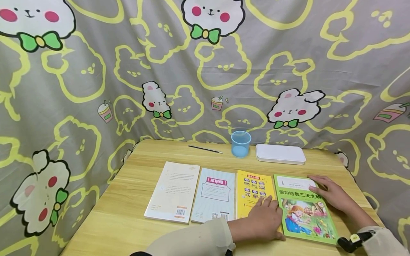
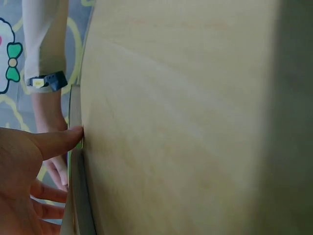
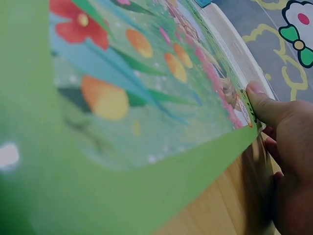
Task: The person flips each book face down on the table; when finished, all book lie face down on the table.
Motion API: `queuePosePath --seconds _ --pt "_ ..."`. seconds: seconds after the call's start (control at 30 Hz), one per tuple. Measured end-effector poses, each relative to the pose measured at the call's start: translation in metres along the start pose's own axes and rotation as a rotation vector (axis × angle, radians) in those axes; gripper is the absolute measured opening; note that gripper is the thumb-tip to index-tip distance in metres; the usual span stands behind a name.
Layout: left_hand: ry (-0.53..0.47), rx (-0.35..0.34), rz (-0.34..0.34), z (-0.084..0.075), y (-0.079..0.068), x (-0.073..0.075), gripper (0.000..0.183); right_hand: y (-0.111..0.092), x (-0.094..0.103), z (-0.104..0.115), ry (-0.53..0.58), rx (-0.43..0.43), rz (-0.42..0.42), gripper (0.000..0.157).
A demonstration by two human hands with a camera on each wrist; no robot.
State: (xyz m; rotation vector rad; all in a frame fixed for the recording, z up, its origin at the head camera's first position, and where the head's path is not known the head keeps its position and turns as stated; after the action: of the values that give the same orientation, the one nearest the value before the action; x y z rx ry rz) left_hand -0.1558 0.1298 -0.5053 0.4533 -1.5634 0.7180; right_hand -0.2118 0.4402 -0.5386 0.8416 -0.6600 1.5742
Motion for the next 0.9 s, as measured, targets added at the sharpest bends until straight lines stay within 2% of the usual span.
queuePosePath --seconds 0.4,0.9 --pt "-0.025 -0.019 -0.060 -0.0016 0.0012 -0.0031 0.076 -0.0008 -0.0006 0.0028 -0.001 0.005 -0.002 0.064" --pt "-0.169 -0.016 -0.087 -0.0029 -0.0038 0.0014 0.064 -0.0016 0.0000 0.0039 -0.007 0.010 -0.009 0.064"
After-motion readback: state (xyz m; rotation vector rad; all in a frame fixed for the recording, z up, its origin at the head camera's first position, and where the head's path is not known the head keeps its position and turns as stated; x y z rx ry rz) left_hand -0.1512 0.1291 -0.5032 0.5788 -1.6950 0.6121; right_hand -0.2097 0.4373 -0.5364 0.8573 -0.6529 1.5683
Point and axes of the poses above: each hand's wrist, its own y-axis towards the middle knuckle, its own x-axis out of the back of the hand, z = x × y, the point moved 1 cm from there along y, towards the middle knuckle, and after that the axes turned 5 degrees about -y, right-handed, at the moved point
